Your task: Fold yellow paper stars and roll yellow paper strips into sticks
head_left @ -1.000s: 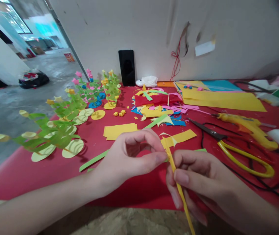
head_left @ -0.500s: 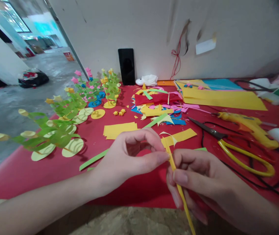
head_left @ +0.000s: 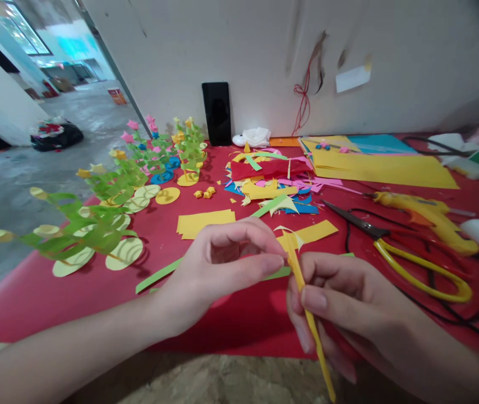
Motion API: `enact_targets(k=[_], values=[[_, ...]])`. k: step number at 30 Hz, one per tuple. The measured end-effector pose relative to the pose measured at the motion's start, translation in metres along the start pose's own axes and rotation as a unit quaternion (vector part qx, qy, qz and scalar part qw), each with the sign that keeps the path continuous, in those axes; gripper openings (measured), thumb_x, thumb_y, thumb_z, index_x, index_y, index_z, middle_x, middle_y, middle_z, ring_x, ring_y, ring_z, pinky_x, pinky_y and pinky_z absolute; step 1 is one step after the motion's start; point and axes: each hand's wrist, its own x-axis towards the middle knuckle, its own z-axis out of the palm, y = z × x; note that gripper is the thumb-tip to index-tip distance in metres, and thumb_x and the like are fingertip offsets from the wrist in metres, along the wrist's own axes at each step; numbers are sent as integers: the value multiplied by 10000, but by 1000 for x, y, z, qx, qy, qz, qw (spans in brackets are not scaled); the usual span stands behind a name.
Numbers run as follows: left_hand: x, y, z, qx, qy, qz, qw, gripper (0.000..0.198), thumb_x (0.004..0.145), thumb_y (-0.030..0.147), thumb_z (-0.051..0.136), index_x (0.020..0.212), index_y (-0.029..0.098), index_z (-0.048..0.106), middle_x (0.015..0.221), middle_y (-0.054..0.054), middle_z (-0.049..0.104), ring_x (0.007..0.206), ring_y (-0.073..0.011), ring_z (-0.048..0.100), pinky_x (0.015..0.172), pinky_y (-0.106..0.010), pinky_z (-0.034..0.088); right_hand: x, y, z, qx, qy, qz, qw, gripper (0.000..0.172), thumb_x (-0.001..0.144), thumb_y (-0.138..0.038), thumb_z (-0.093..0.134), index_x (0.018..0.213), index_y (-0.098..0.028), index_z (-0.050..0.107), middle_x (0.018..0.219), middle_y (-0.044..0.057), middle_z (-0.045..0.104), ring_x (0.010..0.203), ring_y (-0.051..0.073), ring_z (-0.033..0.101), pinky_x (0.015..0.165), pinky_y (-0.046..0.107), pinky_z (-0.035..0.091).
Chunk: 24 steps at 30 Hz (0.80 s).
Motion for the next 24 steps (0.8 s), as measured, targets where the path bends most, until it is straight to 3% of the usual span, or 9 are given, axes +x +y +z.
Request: enact_targets(k=[17,24], values=[[1,-1,1,1,9,2,1000,65,743,137,613,726,195,637,734,22,540,723,-84,479,672,-172,399,2,-2,2,-4,0,-8,1000,134,810,-246,528,718,-149,512,599,-32,595,372,-14,441,369,81,331],[0,-1,1,15,14,0,1000,55,729,151,626,693,192,625,722,14,545,706,-97,478,654,-187,396,1,1,2,-38,31,-5,999,147,782,-265,562,704,-153,506,541,-42,545,369,-3,437,354,83,289]])
